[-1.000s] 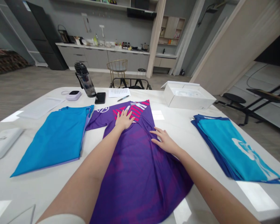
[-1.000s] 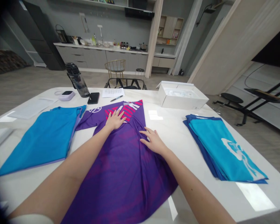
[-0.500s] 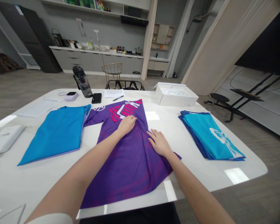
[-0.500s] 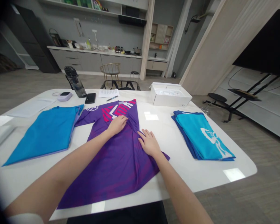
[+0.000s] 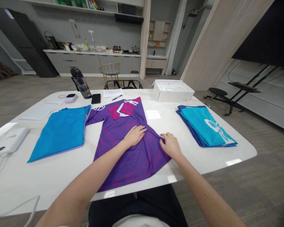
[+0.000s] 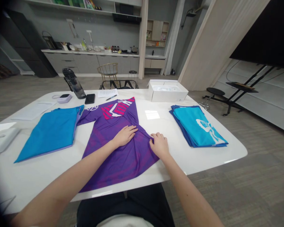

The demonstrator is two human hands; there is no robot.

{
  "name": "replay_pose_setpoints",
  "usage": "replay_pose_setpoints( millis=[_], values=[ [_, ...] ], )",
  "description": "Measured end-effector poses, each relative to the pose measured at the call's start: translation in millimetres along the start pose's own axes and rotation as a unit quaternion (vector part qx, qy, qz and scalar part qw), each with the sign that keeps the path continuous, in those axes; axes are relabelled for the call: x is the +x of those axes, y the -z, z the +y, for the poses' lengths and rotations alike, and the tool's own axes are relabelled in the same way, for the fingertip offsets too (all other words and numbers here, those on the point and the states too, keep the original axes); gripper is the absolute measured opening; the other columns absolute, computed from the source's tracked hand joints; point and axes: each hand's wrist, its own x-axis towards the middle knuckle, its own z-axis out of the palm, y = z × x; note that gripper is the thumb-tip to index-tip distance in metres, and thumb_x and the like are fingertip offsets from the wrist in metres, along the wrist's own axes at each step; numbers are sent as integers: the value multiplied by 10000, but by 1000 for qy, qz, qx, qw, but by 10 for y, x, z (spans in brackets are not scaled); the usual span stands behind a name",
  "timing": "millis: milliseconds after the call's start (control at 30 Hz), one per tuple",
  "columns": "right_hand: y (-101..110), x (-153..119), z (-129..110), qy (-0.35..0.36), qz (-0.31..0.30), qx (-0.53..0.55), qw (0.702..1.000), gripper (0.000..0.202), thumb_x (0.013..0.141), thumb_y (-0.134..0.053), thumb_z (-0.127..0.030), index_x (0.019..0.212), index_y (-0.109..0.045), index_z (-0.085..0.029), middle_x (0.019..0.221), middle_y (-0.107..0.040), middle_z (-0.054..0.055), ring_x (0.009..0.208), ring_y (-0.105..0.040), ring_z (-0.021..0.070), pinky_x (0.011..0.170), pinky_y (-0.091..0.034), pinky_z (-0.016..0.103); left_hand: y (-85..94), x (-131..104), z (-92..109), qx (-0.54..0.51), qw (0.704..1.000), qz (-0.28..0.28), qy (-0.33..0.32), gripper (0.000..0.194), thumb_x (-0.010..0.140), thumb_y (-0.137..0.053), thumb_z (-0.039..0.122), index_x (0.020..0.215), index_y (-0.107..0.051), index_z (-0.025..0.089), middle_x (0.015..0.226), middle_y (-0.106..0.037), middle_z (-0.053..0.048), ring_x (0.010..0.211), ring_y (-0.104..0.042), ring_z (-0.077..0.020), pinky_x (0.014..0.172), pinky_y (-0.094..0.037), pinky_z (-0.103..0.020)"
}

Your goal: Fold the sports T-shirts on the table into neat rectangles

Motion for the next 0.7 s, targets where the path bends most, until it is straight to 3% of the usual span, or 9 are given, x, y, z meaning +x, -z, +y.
replay_pose_setpoints(
  millis=[167, 267, 367, 500, 600, 700],
  values=[
    [151, -453, 253, -83, 22, 11, 996, 130, 898, -521, -269, 889, -645, -229, 944, -687, 107, 956, -631, 306, 821, -472, 433, 73, 42, 19, -9, 1000, -9, 14, 433, 1054, -340, 318, 1426, -552, 253, 1516, -530, -73, 1407, -467, -202, 1205, -305, -443],
    [266, -567, 233, -95, 57, 109, 988, 110, 896, -529, -310, 826, -596, -259, 840, -692, 60, 844, -651, 279, 767, -481, 403, 179, 19, 219, 4, 999, 35, 13, 393, 1031, -420, 311, 1381, -580, 230, 1418, -593, -106, 1313, -530, -230, 1131, -368, -448],
    [410, -613, 54, -65, 97, 231, 966, 128, 912, -553, -373, 844, -596, -272, 816, -699, 27, 787, -658, 248, 759, -490, 381, 305, -71, 627, 19, 996, 81, -33, 385, 990, -533, 348, 1346, -586, 211, 1283, -635, -119, 1176, -576, -257, 1003, -426, -436],
    [572, -679, -263, -1, 120, 287, 950, 111, 914, -571, -377, 898, -610, -274, 833, -686, 38, 800, -646, 245, 810, -510, 397, 435, -250, 1169, 15, 989, 138, -61, 361, 970, -575, 317, 1315, -587, 209, 1195, -647, -113, 1092, -578, -264, 913, -429, -427],
    [584, -756, -453, 30, 114, 280, 953, 125, 925, -526, -339, 994, -618, -290, 896, -669, 67, 878, -647, 265, 852, -527, 423, 510, -410, 1309, -17, 984, 170, -54, 219, 989, -517, 227, 1163, -651, 227, 1111, -671, -86, 1041, -589, -235, 897, -427, -417],
    [465, -837, -580, 37, 116, 234, 965, 317, 864, -544, -272, 1178, -584, -284, 1101, -649, 118, 1054, -620, 308, 920, -515, 463, 569, -621, 1255, -47, 981, 186, -32, 197, 977, -510, 184, 1076, -671, 238, 1050, -689, -68, 1013, -605, -222, 917, -430, -421]
  ],
)
